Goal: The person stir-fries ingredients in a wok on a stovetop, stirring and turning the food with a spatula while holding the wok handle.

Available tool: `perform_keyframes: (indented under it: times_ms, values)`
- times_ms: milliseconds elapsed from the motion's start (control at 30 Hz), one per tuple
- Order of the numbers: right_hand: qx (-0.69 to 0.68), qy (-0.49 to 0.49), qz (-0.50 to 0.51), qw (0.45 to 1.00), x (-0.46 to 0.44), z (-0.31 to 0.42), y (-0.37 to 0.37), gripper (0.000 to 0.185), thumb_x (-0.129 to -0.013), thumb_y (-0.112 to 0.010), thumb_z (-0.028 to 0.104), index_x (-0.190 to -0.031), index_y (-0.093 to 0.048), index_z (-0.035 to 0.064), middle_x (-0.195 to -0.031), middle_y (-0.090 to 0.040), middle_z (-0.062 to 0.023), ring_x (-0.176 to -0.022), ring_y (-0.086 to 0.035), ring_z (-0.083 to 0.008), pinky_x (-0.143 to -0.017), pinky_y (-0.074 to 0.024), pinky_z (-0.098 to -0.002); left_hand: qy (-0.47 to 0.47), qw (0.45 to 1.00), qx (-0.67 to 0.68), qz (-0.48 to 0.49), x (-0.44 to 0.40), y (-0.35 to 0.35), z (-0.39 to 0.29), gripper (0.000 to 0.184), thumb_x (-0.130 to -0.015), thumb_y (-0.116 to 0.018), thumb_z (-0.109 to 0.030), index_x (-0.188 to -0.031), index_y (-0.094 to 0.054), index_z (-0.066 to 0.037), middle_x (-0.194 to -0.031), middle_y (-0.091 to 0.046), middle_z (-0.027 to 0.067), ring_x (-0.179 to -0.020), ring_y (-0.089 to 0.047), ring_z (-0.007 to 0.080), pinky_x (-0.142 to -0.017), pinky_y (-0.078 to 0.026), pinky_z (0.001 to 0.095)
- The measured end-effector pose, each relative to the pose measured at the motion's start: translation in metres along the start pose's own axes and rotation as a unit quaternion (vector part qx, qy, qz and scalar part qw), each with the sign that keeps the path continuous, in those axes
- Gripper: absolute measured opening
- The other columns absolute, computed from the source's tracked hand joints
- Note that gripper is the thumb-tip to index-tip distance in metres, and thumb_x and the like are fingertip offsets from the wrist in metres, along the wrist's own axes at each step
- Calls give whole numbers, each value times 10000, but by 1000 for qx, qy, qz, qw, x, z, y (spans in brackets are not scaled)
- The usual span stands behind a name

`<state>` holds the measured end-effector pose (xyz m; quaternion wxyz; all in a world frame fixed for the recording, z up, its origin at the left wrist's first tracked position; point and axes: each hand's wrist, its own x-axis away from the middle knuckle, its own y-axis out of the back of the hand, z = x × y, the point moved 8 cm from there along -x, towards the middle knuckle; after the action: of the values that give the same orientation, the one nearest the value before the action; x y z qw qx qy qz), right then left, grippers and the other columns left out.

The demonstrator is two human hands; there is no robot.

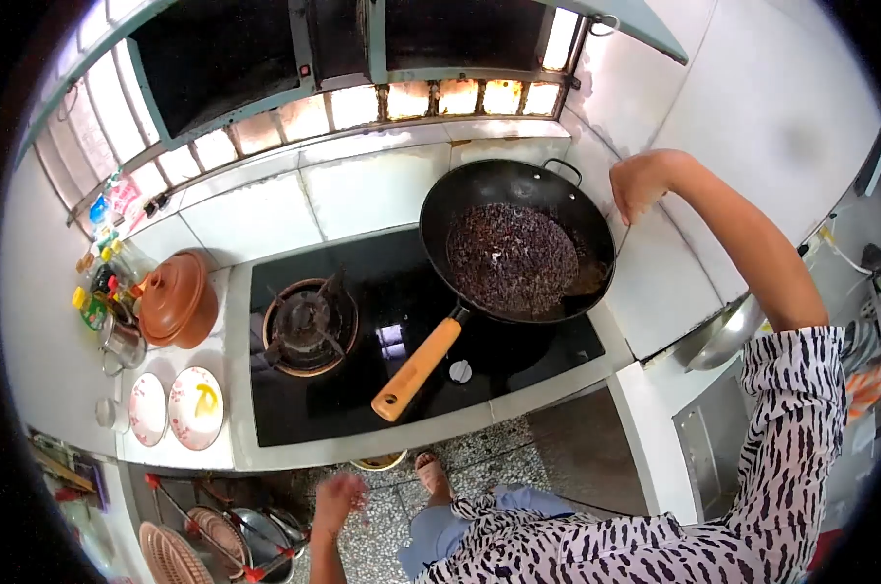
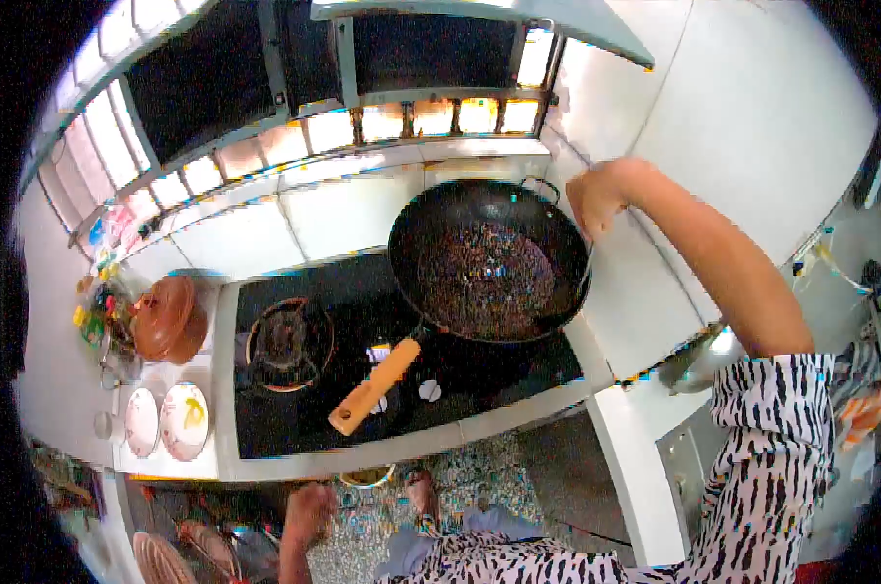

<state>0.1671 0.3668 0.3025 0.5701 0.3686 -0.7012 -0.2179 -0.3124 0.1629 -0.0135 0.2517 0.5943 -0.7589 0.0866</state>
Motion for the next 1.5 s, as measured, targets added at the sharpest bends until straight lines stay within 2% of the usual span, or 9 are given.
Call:
perform_keyframes:
  times_ms: [133, 400, 633, 833, 967, 1067, 1300, 1400, 1500]
  values:
    - [24, 8, -37, 999, -21, -1, -30, 187, -577, -578, 120, -726, -656, 37, -640, -605, -106, -582, -571, -206, -492, -432, -325, -59, 895, 418, 144, -37, -42, -121, 591, -841, -423, -476, -1179, -376, 6, -1003, -530, 196, -762, -590, 261, -577, -503, 348]
    - [-82, -116, -372, 917, -60, 17, -74, 70, -646, -549, 79, -650, -616, 59, -676, -599, -149, -680, -599, -298, -597, -478, -408, -10, 850, 442, 287, -65, -87, -189, 511, -829, -504, -251, -1249, -300, -43, -1020, -507, 166, -741, -574, 255, -497, -486, 324]
    - [160, -29, -318, 934, 1, 52, -12, 85, -640, -534, 106, -697, -590, 79, -663, -584, -105, -680, -578, -290, -575, -454, -381, 28, 854, 421, 304, -59, -102, -191, 578, -788, -567, -271, -1247, -301, -43, -1000, -515, 139, -575, -516, 172, -366, -399, 215]
    - [60, 183, -194, 962, -1, 8, 19, 145, -597, -588, 147, -708, -650, 76, -636, -588, -103, -618, -577, -234, -541, -444, -338, 68, 829, 503, 237, -56, -104, -187, 381, -870, -409, -258, -1193, -397, -56, -957, -532, 133, -616, -509, 170, -418, -401, 227]
    - [-66, 54, 66, 994, -19, -3, -2, 245, -630, -627, 191, -833, -657, 58, -722, -631, -59, -637, -560, -124, -575, -437, -277, -41, 951, 290, 97, -102, -126, -116, 356, -838, -498, -288, -1106, -479, -56, -873, -567, 90, -664, -549, 167, -472, -429, 249]
    - [-116, 137, -15, 984, -37, 24, -14, 212, -664, -594, 153, -831, -648, 34, -715, -627, -76, -640, -567, -145, -582, -439, -274, -145, 989, 1, 22, -113, -153, -132, 346, -778, -584, -232, -1054, -505, -38, -847, -575, 103, -718, -573, 201, -546, -447, 305]
    - [-249, 237, -272, 899, -72, 14, -24, 142, -753, -571, 167, -807, -612, 43, -649, -568, -101, -526, -520, -207, -499, -437, -311, -274, 904, -290, -153, -127, -181, -152, 287, -713, -625, -127, -969, -514, -60, -969, -516, 138, -721, -566, 340, -619, -464, 407]
    - [-532, 27, -57, 844, -66, -25, -29, 177, -753, -582, 165, -893, -590, 56, -607, -522, -52, -412, -427, -120, -355, -349, -247, -216, 888, -368, -170, -139, -185, -149, 316, -694, -628, -108, -987, -518, -69, -984, -515, 137, -727, -572, 331, -605, -468, 402]
    - [-605, 33, -14, 796, -38, -42, -13, 185, -761, -505, 81, -933, -537, 21, -577, -493, -34, -435, -365, -48, -339, -261, -202, -213, 868, -430, -130, -137, -188, -158, 330, -679, -625, -89, -994, -526, -75, -1001, -514, 131, -724, -578, 318, -575, -473, 392]
